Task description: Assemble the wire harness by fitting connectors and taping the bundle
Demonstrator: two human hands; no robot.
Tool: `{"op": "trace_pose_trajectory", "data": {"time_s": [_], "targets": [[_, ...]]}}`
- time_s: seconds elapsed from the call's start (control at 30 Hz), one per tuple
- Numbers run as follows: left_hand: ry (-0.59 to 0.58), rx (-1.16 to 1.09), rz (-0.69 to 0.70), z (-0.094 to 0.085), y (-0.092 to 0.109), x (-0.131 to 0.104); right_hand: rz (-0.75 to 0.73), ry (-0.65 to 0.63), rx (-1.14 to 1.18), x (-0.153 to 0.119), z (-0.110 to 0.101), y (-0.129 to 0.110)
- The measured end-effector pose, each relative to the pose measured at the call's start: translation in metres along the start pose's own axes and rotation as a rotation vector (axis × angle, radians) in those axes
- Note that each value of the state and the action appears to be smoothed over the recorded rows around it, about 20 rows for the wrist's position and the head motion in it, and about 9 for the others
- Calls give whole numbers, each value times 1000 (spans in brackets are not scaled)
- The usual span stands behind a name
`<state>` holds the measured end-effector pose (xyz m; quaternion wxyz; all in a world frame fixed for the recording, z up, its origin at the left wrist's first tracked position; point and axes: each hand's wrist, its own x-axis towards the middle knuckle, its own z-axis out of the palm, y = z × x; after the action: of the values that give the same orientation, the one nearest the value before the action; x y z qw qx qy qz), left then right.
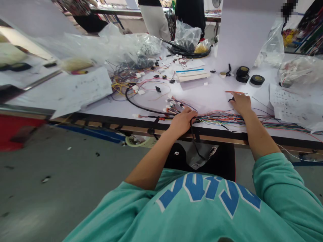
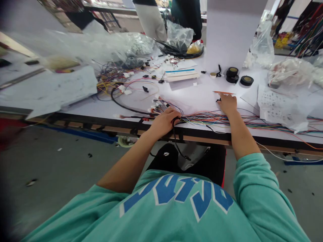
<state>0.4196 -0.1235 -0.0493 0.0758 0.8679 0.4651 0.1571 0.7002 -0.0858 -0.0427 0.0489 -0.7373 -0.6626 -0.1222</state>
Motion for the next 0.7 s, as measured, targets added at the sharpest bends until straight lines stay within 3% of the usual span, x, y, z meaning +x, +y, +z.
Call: {"op": "trace_pose_trajectory", "data": {"time_s": [0.2, 0.5, 0.7], "targets": [[-14, 32, -52, 2, 1, 1, -10, -7, 22, -1, -2, -1], [-180, 225, -189, -10, 26, 8, -3, -33, 38, -2, -6, -1], [-136, 145, -222, -8, 20, 11, -8, -30, 34, -2, -5, -1]]}}
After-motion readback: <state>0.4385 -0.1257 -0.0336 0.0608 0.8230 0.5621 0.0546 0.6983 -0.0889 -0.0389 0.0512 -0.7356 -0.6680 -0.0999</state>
